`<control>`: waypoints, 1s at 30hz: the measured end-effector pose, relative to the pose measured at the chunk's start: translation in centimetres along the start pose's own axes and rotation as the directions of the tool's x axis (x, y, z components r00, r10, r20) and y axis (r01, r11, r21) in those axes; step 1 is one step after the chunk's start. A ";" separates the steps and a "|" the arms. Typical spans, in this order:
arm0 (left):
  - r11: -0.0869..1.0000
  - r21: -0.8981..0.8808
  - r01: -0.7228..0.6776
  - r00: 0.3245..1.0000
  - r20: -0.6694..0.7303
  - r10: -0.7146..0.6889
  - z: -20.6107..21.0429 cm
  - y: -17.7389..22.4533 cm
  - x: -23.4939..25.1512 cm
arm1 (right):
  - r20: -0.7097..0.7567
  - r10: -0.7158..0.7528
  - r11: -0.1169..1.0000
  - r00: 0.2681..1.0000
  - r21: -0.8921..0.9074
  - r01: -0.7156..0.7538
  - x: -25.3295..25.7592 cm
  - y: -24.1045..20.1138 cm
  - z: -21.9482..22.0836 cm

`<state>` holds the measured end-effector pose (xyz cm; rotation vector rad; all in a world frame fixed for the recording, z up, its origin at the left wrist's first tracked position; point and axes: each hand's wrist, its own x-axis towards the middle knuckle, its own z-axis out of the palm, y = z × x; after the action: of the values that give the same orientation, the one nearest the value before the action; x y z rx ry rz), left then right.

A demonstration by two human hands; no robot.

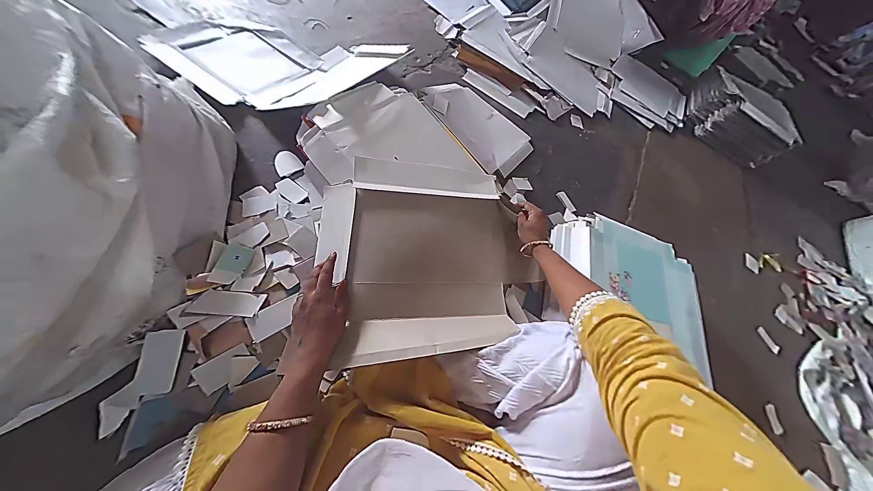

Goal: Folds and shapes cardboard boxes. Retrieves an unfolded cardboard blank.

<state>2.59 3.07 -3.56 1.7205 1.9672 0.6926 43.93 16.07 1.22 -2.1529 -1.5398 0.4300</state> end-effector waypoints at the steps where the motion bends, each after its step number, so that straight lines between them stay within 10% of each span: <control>1: 1.000 0.009 -0.002 1.000 0.006 0.002 0.1 0.0 -0.1 | -0.016 0.031 0.999 0.999 0.020 -0.031 0.0 -0.1 -0.2; 11: 0.999 -0.038 -0.009 0.989 0.146 0.015 0.9 -0.1 -0.7 | -0.169 0.064 0.993 0.984 0.109 -0.046 0.2 1.0 -2.8; 19: 0.999 -0.001 0.051 0.968 0.246 -0.050 1.4 0.1 -1.3 | -0.043 -0.377 0.898 0.925 -0.264 0.353 1.0 0.7 -2.4; 22: 0.998 0.035 0.045 0.960 0.275 -0.053 1.6 0.3 -2.0 | -0.097 -0.039 0.954 0.995 -0.300 0.008 1.0 2.7 -4.9; 25: 0.998 0.013 0.057 0.963 0.263 -0.059 1.5 0.5 -2.3 | -0.268 0.340 0.906 0.901 -0.164 -0.391 0.6 6.8 -8.9; 30: 1.000 0.013 0.021 0.989 0.147 -0.023 2.1 0.6 -1.9 | -0.504 0.298 0.952 0.811 0.089 -0.294 2.5 7.7 -11.4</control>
<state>4.60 1.39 -4.85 1.7027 1.8893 0.5310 56.60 14.28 6.77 -2.2639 -0.9077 -0.0554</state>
